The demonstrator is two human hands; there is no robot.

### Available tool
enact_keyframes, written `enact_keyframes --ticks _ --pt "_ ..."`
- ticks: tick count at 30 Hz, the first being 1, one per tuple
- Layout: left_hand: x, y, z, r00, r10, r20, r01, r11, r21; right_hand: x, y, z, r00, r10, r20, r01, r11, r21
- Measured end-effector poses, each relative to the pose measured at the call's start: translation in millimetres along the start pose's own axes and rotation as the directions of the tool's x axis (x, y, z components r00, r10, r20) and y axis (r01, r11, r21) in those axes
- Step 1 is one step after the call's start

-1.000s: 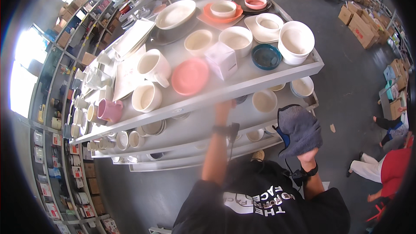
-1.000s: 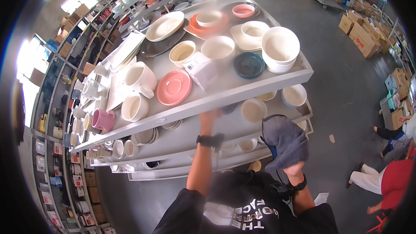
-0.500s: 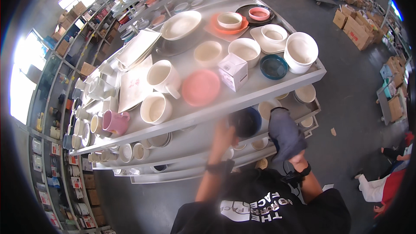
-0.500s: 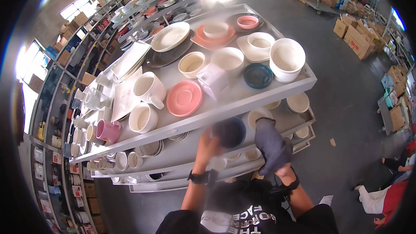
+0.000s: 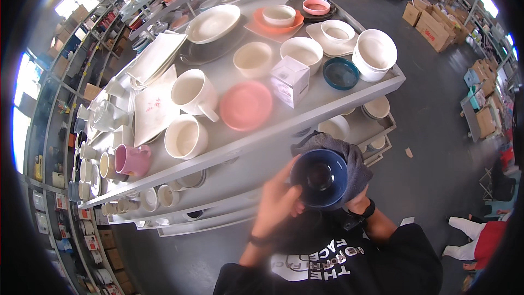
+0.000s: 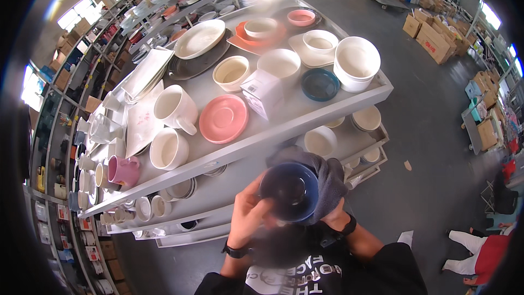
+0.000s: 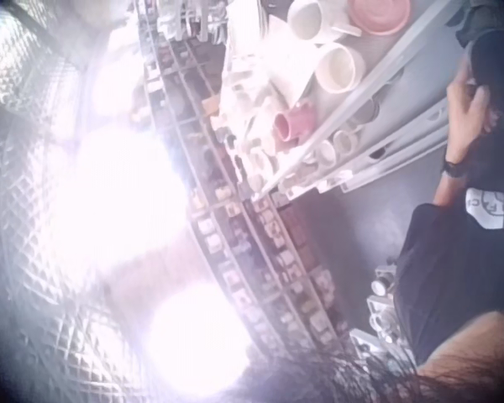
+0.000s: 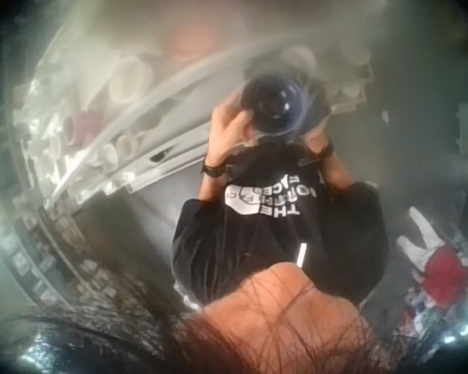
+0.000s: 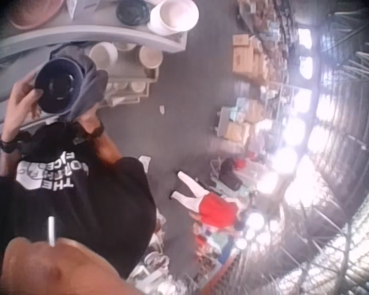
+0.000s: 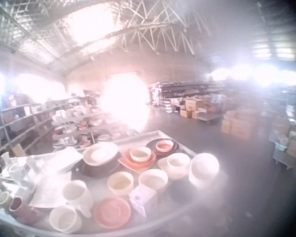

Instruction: The person picks up mugs, bowls, and plates from a shelf one at a time, wipes them with a cloth, and returns them to the shelf.

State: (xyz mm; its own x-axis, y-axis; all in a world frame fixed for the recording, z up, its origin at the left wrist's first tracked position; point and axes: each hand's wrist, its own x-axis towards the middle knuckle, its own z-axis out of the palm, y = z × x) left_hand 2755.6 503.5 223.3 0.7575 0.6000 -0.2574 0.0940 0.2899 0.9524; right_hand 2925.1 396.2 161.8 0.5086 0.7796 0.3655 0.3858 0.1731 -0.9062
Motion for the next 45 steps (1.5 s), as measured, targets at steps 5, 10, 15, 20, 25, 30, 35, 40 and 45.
enact_keyframes --ticks 5,10,15,20,25,30,35,40,45 --pt "-7 8 0 1.0 -0.028 0.004 0.028 0.994 -0.103 6 -25 17 0.996 0.085 -0.001 -0.084 0.984 0.158" --pt "-14 13 17 0.994 0.045 -0.101 -0.045 0.999 -0.001 -29 7 22 0.992 0.128 -0.007 -0.124 0.969 0.215" --pt "-11 0 16 0.943 0.319 -0.093 -0.282 0.916 0.285 -39 16 25 0.991 0.133 -0.009 -0.126 0.958 0.257" --pt "-2 -27 25 0.886 0.448 -0.117 -0.447 0.894 0.041 -43 33 28 0.992 0.124 -0.023 -0.112 0.949 0.294" --pt "1 -21 37 0.904 0.308 -0.297 -0.38 0.896 -0.229 -54 64 22 0.995 0.091 -0.026 -0.076 0.931 0.357" --pt "4 -23 31 0.877 0.341 -0.338 -0.413 0.894 -0.171 -93 123 -4 0.956 0.247 0.156 -0.228 0.964 -0.134" --pt "6 -36 13 0.715 0.69 -0.118 -0.596 0.688 0.414 27 -45 24 0.991 0.037 0.131 -0.086 0.916 0.392" --pt "2 -15 -4 0.756 0.629 0.181 -0.593 0.54 0.598 22 -45 5 0.933 0.127 0.337 -0.3 0.793 0.531" --pt "4 -7 -7 0.857 0.473 0.205 -0.504 0.688 0.522 5 2 -14 0.87 0.092 0.484 -0.239 0.938 0.25"
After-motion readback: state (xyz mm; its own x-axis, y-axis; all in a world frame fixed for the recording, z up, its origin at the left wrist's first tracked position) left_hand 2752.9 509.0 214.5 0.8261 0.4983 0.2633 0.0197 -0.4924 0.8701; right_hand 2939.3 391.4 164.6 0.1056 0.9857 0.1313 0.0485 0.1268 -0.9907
